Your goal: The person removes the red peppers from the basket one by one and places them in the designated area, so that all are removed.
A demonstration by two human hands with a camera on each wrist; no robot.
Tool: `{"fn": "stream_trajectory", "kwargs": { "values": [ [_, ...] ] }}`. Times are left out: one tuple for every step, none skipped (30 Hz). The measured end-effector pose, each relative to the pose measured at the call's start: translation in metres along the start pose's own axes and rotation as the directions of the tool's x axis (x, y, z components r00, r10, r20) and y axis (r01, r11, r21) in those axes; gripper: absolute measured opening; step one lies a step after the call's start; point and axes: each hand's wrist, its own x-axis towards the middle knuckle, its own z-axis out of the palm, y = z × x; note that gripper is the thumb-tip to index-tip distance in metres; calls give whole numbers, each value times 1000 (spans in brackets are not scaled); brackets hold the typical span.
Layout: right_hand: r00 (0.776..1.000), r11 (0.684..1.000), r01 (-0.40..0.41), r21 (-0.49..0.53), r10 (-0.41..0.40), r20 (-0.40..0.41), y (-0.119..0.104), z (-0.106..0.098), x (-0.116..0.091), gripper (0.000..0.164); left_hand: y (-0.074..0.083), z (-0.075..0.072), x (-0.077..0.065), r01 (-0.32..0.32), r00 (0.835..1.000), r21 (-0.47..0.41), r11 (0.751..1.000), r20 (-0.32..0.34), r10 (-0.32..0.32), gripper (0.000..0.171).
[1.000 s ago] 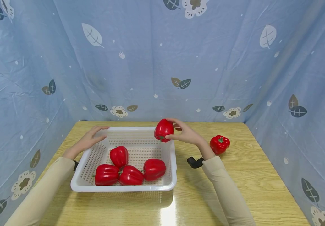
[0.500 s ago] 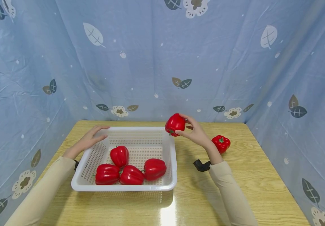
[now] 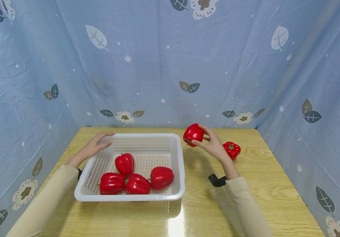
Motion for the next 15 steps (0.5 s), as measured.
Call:
{"fn": "stream_trajectory", "kwargs": {
  "values": [
    [1000, 1000, 1, -5, -1, -6, 3, -1, -1, 73, 0, 0, 0, 0, 1000, -2, 1000, 1, 0, 53],
    [1000, 1000, 1, -10, -1, -12, 6, -1, -2, 73, 0, 0, 0, 2, 1000, -4, 1000, 0, -2, 53],
    [1000, 1000, 1, -19, -1, -14, 8, -2, -3, 73, -1, 1, 0, 3, 1000, -2, 1000, 0, -3, 53],
    [1000, 1000, 0, -27, -1, -15, 10, -3, -4, 74, -1, 1, 0, 2, 1000, -2, 1000, -1, -2, 53],
    [1000, 999, 2, -37, -3, -15, 12, -3, -5, 74, -1, 1, 0, 3, 1000, 0, 1000, -1, -3, 53],
    [1000, 999, 4, -47, -5, -15, 14, -4, -6, 74, -1, 1, 0, 2, 1000, 2, 1000, -2, -2, 53],
    [1000, 998, 8, -56, -9, -14, 16, -4, -8, 75, -1, 1, 0, 2, 1000, 1, 1000, -4, -2, 53],
    [1000, 997, 13, -70, -14, -15, 18, -5, -9, 75, -1, 1, 0, 1, 1000, -1, 1000, -6, -1, 52],
    [1000, 997, 13, -80, -14, -15, 20, -6, -10, 75, -1, 1, 0, 0, 1000, -1, 1000, -6, 0, 52],
    [1000, 996, 12, -89, -14, -17, 22, -6, -12, 74, -1, 1, 0, -2, 1000, -2, 1000, -6, 2, 52],
    [1000, 995, 8, -97, -10, -19, 24, -7, -13, 74, 0, 0, 0, -3, 1000, -4, 1000, -8, 3, 52],
    [1000, 994, 5, -106, -7, -21, 25, -8, -15, 74, 0, 0, 0, -3, 1000, -5, 1000, -9, 3, 52],
    [1000, 994, 1, -113, -3, -21, 27, -9, -17, 74, 0, 0, 0, -4, 1000, -6, 1000, -11, 4, 52],
    [1000, 994, -7, -113, 5, -20, 29, -9, -19, 74, 0, -1, 0, -5, 1000, -5, 1000, -10, 5, 52],
    [1000, 993, -12, -113, 10, -16, 31, -10, -20, 74, 1, -1, 0, -5, 1000, -4, 1000, -9, 5, 52]
  ]
}}
